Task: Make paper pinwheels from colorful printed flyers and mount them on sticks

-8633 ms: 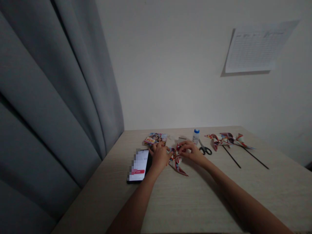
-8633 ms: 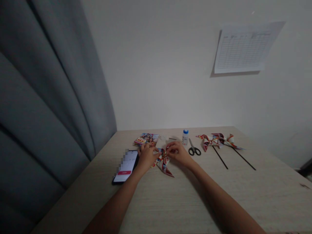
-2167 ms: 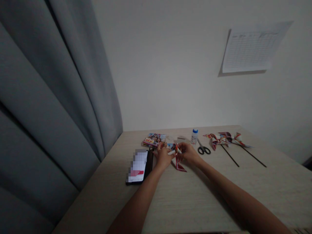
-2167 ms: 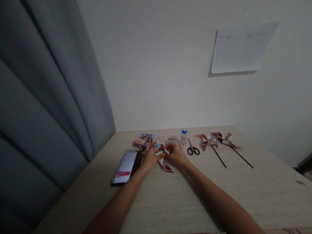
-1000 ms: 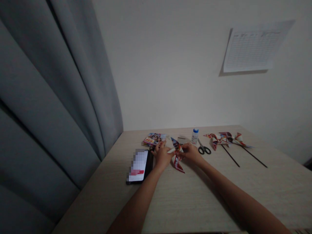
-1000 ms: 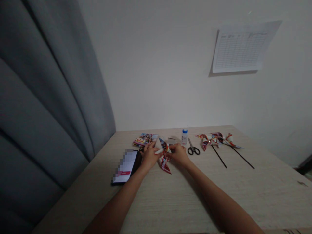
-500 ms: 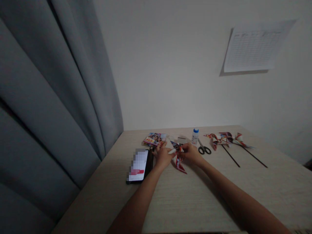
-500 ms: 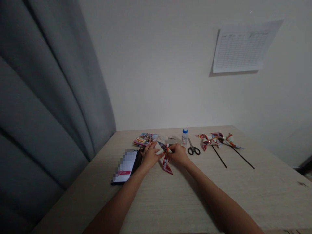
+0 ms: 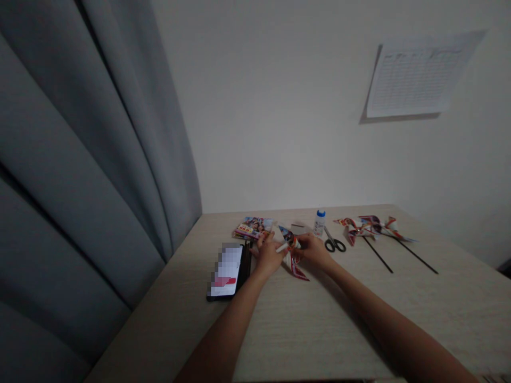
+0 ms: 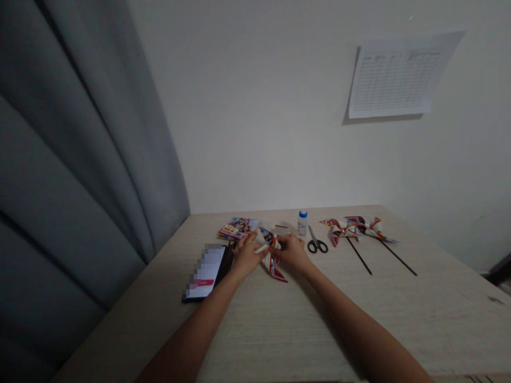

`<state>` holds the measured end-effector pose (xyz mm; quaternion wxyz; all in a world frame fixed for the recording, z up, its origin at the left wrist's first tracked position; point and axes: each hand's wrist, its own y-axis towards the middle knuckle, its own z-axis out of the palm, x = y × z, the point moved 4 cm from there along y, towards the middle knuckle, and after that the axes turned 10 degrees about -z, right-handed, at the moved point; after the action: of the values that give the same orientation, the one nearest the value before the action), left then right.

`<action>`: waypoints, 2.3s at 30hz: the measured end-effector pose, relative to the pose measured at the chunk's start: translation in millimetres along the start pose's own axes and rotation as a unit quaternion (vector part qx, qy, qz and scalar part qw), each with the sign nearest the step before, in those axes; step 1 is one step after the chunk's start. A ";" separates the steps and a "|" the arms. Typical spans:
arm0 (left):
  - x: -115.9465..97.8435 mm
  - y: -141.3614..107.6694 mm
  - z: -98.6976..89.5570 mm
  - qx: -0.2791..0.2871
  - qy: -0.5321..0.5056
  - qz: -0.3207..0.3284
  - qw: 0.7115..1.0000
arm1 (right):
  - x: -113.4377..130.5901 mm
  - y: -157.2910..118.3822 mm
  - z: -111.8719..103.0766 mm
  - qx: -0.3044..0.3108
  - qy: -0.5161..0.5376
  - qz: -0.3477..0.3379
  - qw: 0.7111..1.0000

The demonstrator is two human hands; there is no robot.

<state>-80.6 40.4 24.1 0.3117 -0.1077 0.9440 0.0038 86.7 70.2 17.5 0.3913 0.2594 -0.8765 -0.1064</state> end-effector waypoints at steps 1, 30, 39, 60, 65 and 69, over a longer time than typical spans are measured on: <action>-0.1 0.1 0.6 0.001 0.002 0.003 1.000 | 0.1 -0.2 0.1 -0.004 0.002 0.001 1.000; 5.9 -2.3 -17.6 -0.014 0.090 0.013 0.996 | 7.8 -5.5 -7.6 0.064 -0.138 -0.045 0.987; 8.1 -2.7 -24.1 -0.024 0.076 0.023 0.997 | 9.3 -5.7 -12.2 0.051 -0.140 -0.058 0.987; 43.4 12.0 -66.4 -0.112 0.225 -0.050 0.966 | 16.7 -16.7 -33.8 0.084 -0.149 -0.132 0.976; 44.8 10.2 -70.4 -0.121 0.232 -0.049 0.964 | 5.3 -22.5 -32.3 0.030 -0.127 -0.122 0.984; 47.0 11.4 -70.8 -0.104 0.247 -0.063 0.961 | 1.8 -24.5 -27.0 0.005 -0.120 -0.116 0.986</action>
<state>-161.3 36.8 52.7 0.0556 -0.1958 0.9775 0.0553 114.8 49.0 27.2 0.2672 0.3466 -0.8816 -0.1766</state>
